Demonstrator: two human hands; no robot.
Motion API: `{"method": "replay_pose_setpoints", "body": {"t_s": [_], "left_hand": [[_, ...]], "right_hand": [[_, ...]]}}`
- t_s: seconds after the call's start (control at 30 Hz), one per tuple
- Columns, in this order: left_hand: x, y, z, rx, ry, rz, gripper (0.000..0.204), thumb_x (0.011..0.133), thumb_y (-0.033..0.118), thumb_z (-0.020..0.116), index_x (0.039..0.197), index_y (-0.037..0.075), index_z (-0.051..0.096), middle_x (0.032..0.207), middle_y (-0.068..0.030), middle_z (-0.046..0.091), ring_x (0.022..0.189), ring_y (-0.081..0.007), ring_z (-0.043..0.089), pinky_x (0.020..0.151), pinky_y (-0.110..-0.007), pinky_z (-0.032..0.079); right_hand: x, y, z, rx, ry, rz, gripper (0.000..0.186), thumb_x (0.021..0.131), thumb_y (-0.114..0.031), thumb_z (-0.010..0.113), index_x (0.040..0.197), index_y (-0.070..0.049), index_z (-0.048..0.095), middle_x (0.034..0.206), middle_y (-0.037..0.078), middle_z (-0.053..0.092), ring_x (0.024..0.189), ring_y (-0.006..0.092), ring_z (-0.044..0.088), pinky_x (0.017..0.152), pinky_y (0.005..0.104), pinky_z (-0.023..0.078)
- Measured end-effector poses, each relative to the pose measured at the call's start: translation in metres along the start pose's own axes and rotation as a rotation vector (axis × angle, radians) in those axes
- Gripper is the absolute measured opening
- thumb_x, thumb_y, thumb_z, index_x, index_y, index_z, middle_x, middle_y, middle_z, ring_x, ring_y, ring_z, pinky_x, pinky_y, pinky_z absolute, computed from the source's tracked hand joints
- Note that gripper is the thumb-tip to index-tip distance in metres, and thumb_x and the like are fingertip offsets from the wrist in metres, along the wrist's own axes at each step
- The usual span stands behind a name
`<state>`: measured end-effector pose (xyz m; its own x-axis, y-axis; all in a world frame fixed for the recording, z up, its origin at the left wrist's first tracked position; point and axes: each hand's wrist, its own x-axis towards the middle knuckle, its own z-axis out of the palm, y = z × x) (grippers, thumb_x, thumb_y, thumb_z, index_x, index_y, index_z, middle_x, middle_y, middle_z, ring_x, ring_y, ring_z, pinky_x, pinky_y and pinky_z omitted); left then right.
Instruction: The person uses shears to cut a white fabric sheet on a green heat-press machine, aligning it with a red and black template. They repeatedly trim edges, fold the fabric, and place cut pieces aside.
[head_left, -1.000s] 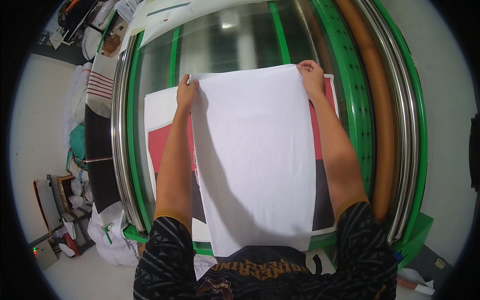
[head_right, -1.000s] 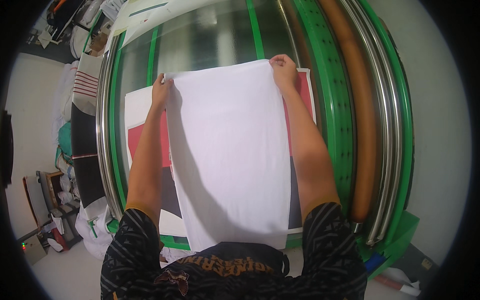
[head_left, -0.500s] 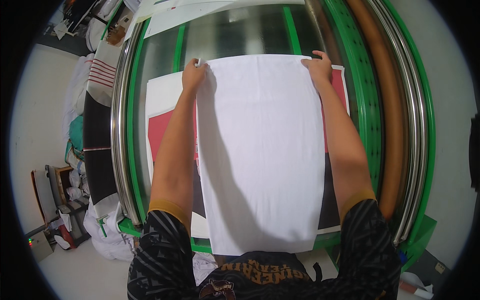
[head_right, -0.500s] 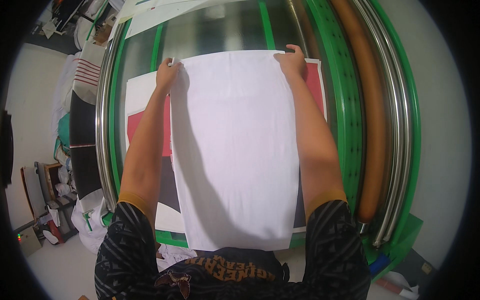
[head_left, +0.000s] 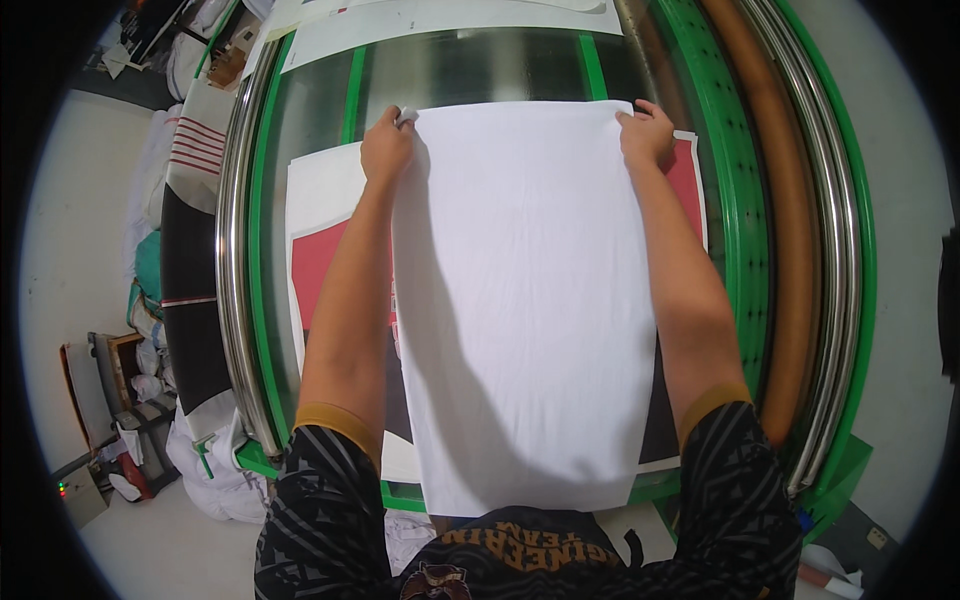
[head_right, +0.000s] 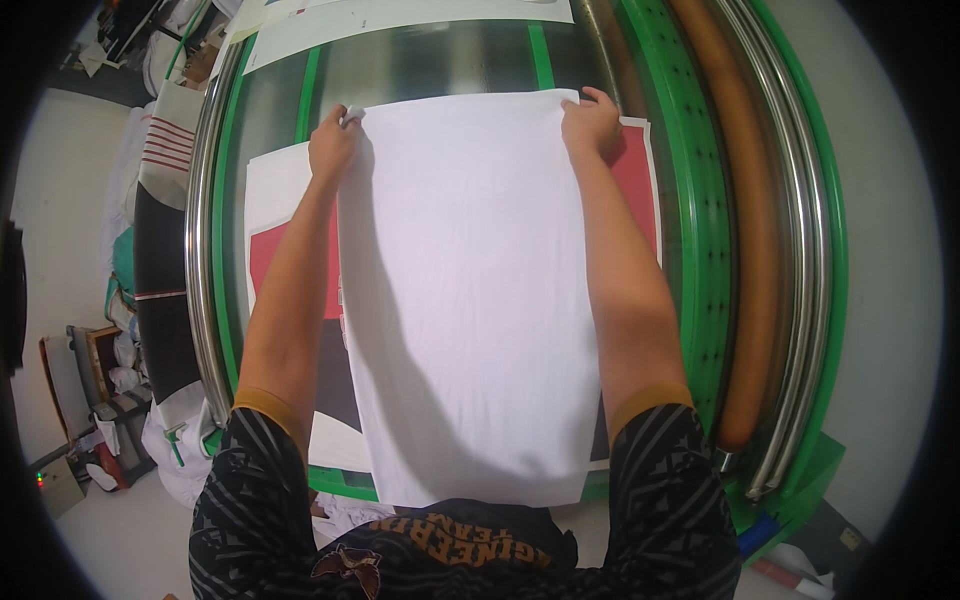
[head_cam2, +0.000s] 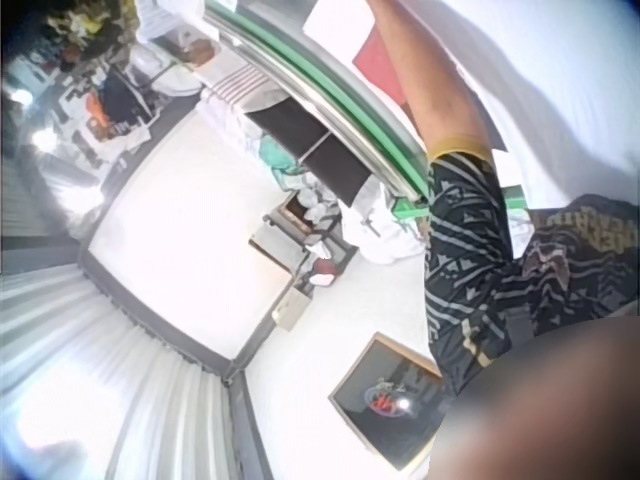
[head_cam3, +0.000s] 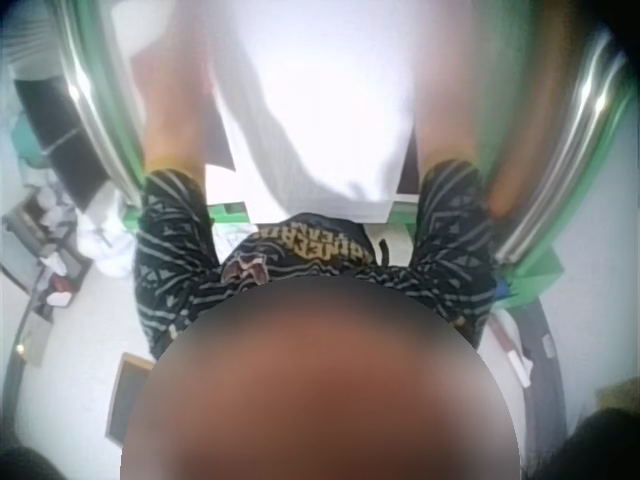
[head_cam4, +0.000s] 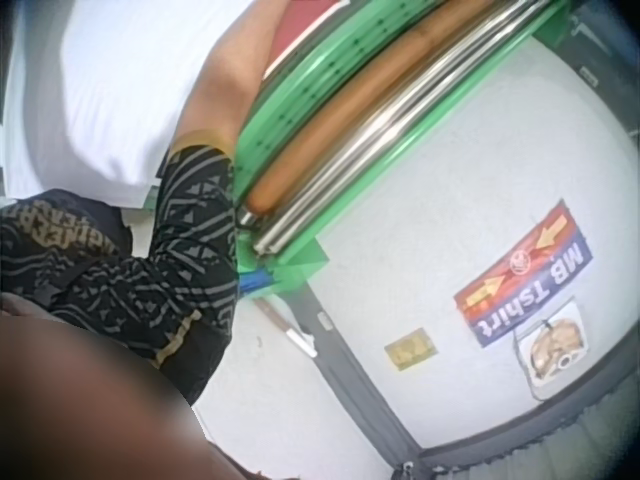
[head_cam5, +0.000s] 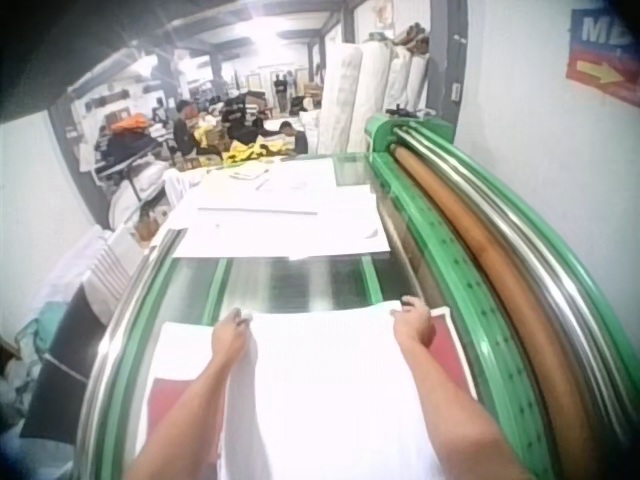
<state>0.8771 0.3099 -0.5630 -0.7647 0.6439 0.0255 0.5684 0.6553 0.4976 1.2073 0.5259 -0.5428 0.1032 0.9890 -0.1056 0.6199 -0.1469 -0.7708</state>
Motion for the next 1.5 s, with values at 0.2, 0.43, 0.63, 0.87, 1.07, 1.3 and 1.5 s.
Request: {"method": "replay_pose_setpoints", "body": {"t_s": [0.2, 0.43, 0.63, 0.87, 1.07, 1.3, 1.5], "left_hand": [[-0.020, 0.020, -0.004, -0.022, 0.103, -0.060, 0.041, 0.104, 0.036, 0.071, 0.140, 0.015, 0.070, 0.150, -0.0199, 0.069, 0.128, -0.0463, 0.070, 0.102, -0.060, 0.055], [-0.077, 0.016, 0.028, 0.181, -0.014, 0.379, 0.066, 0.108, 0.052, 0.061, 0.169, 0.029, 0.052, 0.185, -0.0120, 0.029, 0.172, -0.0386, 0.019, 0.137, -0.061, 0.016], [-0.083, 0.032, 0.021, 0.215, 0.000, 0.356, 0.070, 0.105, 0.054, 0.062, 0.170, 0.031, 0.051, 0.186, -0.0184, 0.025, 0.172, -0.0469, 0.013, 0.138, -0.064, 0.010], [-0.087, 0.022, 0.017, 0.222, 0.045, 0.381, 0.071, 0.107, 0.057, 0.058, 0.173, 0.033, 0.047, 0.187, -0.0189, 0.022, 0.172, -0.0476, 0.013, 0.137, -0.066, 0.012], [-0.195, 0.019, -0.031, 0.112, -0.025, 0.484, 0.068, 0.110, 0.050, 0.060, 0.173, 0.025, 0.047, 0.187, -0.0154, 0.023, 0.171, -0.0465, 0.020, 0.133, -0.070, 0.023], [-0.502, -0.028, -0.093, 0.167, -0.335, 0.307, 0.066, 0.111, 0.048, 0.058, 0.174, 0.033, 0.046, 0.188, -0.0175, 0.018, 0.173, -0.0472, 0.010, 0.133, -0.075, 0.009], [-0.557, -0.054, -0.094, 0.188, -0.283, 0.256, 0.061, 0.111, 0.043, 0.056, 0.172, 0.032, 0.050, 0.188, -0.0143, 0.021, 0.174, -0.0444, 0.011, 0.134, -0.074, 0.003]], "right_hand": [[-0.022, 0.006, 0.015, -0.328, 0.157, -0.558, 0.059, 0.098, -0.028, 0.082, 0.152, -0.011, 0.064, 0.158, 0.012, 0.062, 0.144, 0.0343, 0.058, 0.114, 0.0486, 0.052], [-0.082, 0.026, 0.033, -0.621, -0.167, -0.862, 0.069, 0.110, -0.050, 0.063, 0.172, -0.026, 0.048, 0.183, 0.011, 0.034, 0.170, 0.0404, 0.025, 0.138, 0.0551, 0.017], [-0.082, 0.027, 0.029, -0.716, -0.172, -0.816, 0.072, 0.110, -0.055, 0.061, 0.176, -0.032, 0.041, 0.188, 0.010, 0.022, 0.171, 0.0471, 0.016, 0.137, 0.0664, 0.009], [-0.083, 0.025, 0.033, -0.689, -0.156, -0.877, 0.073, 0.111, -0.054, 0.060, 0.177, -0.032, 0.037, 0.187, 0.013, 0.023, 0.170, 0.0492, 0.018, 0.135, 0.0701, 0.011], [-0.177, 0.046, -0.054, -0.590, -0.276, -0.839, 0.070, 0.113, -0.047, 0.061, 0.175, -0.020, 0.042, 0.182, 0.022, 0.030, 0.168, 0.0495, 0.024, 0.134, 0.0671, 0.018], [-0.415, 0.168, -0.211, -0.576, -0.545, -0.680, 0.072, 0.108, -0.038, 0.067, 0.174, -0.021, 0.044, 0.184, 0.024, 0.025, 0.170, 0.0504, 0.018, 0.135, 0.0681, 0.016], [-0.469, 0.208, -0.220, -0.701, -0.492, -0.703, 0.070, 0.110, -0.044, 0.062, 0.175, -0.027, 0.043, 0.186, 0.019, 0.024, 0.170, 0.0482, 0.018, 0.134, 0.0692, 0.016]]}}
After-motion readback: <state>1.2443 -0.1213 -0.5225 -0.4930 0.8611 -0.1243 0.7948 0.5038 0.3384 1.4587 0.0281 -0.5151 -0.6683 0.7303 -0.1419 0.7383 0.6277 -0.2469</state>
